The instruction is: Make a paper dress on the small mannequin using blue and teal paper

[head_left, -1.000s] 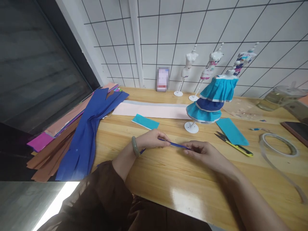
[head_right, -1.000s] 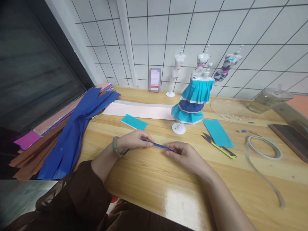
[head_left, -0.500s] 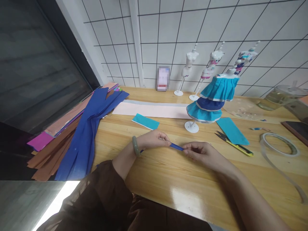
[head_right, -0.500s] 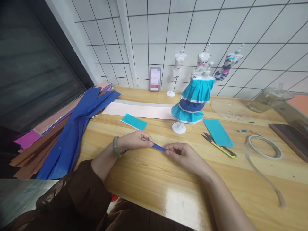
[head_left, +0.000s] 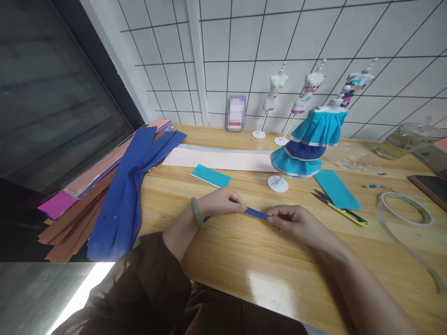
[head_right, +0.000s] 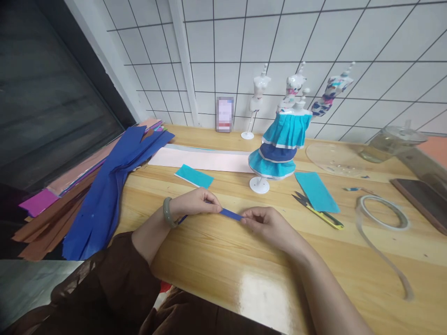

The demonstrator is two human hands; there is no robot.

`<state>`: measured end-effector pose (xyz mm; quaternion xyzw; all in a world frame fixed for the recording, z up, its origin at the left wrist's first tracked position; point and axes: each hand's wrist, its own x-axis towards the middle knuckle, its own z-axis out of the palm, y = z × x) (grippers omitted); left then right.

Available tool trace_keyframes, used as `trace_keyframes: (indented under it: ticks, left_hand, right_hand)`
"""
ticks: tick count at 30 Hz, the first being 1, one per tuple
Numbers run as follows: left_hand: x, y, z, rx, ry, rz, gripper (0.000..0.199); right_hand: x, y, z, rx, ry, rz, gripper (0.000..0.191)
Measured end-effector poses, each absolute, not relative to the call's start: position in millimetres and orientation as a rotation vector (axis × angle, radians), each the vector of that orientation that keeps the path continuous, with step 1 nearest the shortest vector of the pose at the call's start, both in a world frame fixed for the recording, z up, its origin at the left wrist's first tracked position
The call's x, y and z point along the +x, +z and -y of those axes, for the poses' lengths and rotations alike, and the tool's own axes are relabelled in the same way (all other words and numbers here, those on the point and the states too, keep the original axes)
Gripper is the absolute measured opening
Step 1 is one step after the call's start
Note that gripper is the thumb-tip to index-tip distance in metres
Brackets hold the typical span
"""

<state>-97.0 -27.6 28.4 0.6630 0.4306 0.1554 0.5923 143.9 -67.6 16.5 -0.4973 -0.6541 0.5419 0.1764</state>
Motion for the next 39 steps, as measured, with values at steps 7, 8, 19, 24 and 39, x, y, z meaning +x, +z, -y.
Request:
trace_keyframes:
  ticks: [7,8,19,24,39]
  left_hand:
    - [-98.6,26.2,25.2,1.550,0.323,-1.022,0.035]
    - [-98.6,25.3,24.6,1.532,0.342,-1.008,0.036]
    - [-97.5,25.1,24.6,1.316,0.506,-0.934,0.034]
    - [-95.8,27.0,24.8,1.294,0.574,-0.928,0.028]
    - [-97.4,28.9,24.7,1.288,0.608,-0.866,0.019]
  right_hand:
    - [143.6,16.8,65.9,-1.442,1.485,1.779,0.041]
    - [143.5,17.0,65.9,-1.447,1.481,1.765,0.042]
    - [145.0,18.1,62.9,-1.485,1.393,1.622,0.040]
    - [144.7,19.9,63.8,-1.462,1.310,1.525,0.041]
    - [150.6,16.6,63.9,-1.435,1.260,1.587,0.036]
